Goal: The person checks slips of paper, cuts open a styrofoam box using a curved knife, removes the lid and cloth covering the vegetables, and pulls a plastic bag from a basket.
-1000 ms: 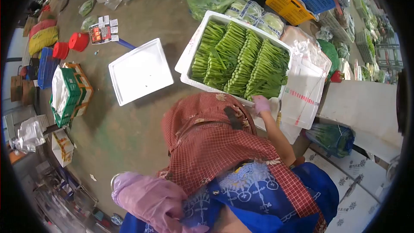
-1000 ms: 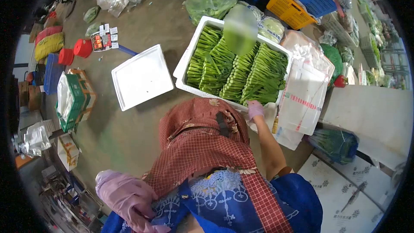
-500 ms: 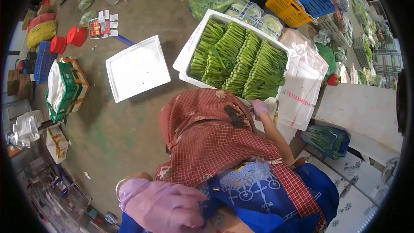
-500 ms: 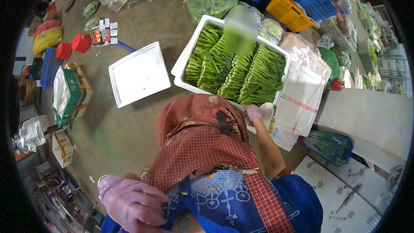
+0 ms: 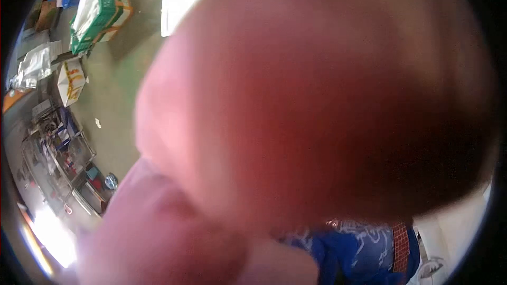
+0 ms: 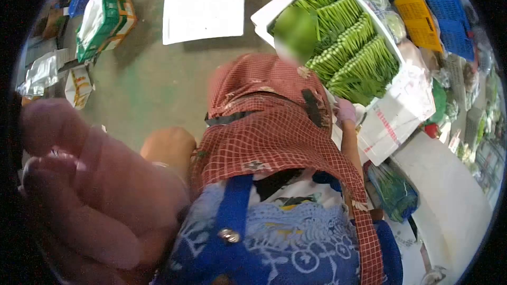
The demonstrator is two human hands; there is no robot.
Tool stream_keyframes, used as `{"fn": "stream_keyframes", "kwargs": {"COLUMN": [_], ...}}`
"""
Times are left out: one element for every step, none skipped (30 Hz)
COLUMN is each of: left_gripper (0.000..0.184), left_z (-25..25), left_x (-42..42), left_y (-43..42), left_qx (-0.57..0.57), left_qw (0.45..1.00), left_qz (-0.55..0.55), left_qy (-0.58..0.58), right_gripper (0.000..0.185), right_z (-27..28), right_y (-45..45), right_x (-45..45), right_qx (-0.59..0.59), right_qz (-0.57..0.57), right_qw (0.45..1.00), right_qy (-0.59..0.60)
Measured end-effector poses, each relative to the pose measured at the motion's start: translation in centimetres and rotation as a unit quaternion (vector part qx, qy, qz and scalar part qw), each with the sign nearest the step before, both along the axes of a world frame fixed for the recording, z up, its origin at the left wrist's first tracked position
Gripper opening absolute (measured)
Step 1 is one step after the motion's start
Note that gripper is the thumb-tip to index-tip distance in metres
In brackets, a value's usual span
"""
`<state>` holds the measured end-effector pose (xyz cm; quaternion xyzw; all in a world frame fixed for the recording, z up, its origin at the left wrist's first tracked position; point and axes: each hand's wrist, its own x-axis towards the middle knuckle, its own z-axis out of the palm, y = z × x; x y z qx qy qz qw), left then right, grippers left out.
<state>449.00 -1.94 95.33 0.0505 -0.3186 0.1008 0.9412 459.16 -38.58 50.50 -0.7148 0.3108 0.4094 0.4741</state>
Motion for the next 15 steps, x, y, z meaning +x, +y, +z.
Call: {"fn": "stream_keyframes", "kwargs": {"left_gripper": [0.008, 0.009, 0.009, 0.01, 0.01, 0.011, 0.011, 0.012, 0.012, 0.013, 0.014, 0.014, 0.015, 0.015, 0.016], "left_z": [-0.4, -0.7, -1.0, -1.2, -1.4, -1.6, -1.8, -1.9, -1.9, -1.9, -2.0, -2.2, -2.3, -2.4, -2.3], "left_x": [0.3, 0.4, 0.7, 0.9, 1.3, 1.5, 1.5, 1.5, 1.6, 1.7, 1.8, 1.9, 2.1, 2.3, 2.1], "left_y": [0.1, -0.1, -0.1, -0.3, -0.3, -0.4, -0.5, -0.7, -0.8, -0.9, -1.0, -1.0, -0.9, -0.9, -0.8], "left_qx": [0.03, 0.051, 0.066, 0.081, 0.086, 0.099, 0.106, 0.116, 0.123, 0.131, 0.137, 0.141, 0.148, 0.152, 0.157], "left_qw": [1.0, 0.999, 0.998, 0.997, 0.996, 0.995, 0.994, 0.993, 0.992, 0.991, 0.99, 0.989, 0.988, 0.988, 0.987], "left_qz": [-0.006, -0.009, -0.013, -0.017, -0.021, -0.023, -0.027, -0.031, -0.034, -0.036, -0.035, -0.038, -0.04, -0.039, -0.042], "left_qy": [0.003, 0.008, 0.007, 0.009, 0.009, 0.009, 0.006, 0.005, 0.003, 0.004, 0.002, 0.001, 0.0, 0.001, -0.003], "right_gripper": [0.028, 0.028, 0.027, 0.026, 0.027, 0.028, 0.027, 0.027, 0.026, 0.025, 0.024, 0.024, 0.023, 0.024, 0.025], "right_z": [-0.2, -0.3, 0.8, 2.0, 3.1, 3.6, 3.5, 3.3, 2.8, 2.1, 1.4, 1.5, 2.4, 1.1, -0.9], "right_y": [-0.5, -1.2, -0.8, -0.4, 0.3, 0.4, 0.2, 0.0, 0.0, -0.3, -0.8, -1.0, -0.1, -0.6, -1.2], "right_x": [0.5, 0.5, 0.8, 1.1, 1.3, 1.6, 1.7, 1.6, 1.5, 1.1, 0.6, 0.3, 0.1, 0.0, -0.6], "right_qx": [0.016, 0.032, 0.038, 0.042, 0.028, 0.015, 0.012, 0.012, 0.012, 0.032, 0.049, 0.067, 0.012, -0.004, -0.023], "right_qz": [0.006, 0.011, -0.03, -0.071, -0.077, -0.084, -0.087, -0.089, -0.09, -0.086, -0.082, -0.079, -0.027, 0.02, 0.065], "right_qw": [0.999, 0.998, 0.998, 0.996, 0.996, 0.996, 0.996, 0.995, 0.995, 0.995, 0.994, 0.992, 0.997, 0.997, 0.994], "right_qy": [-0.032, -0.06, -0.049, -0.039, -0.031, -0.025, -0.031, -0.038, -0.042, -0.049, -0.057, -0.066, -0.068, -0.076, -0.086]}}
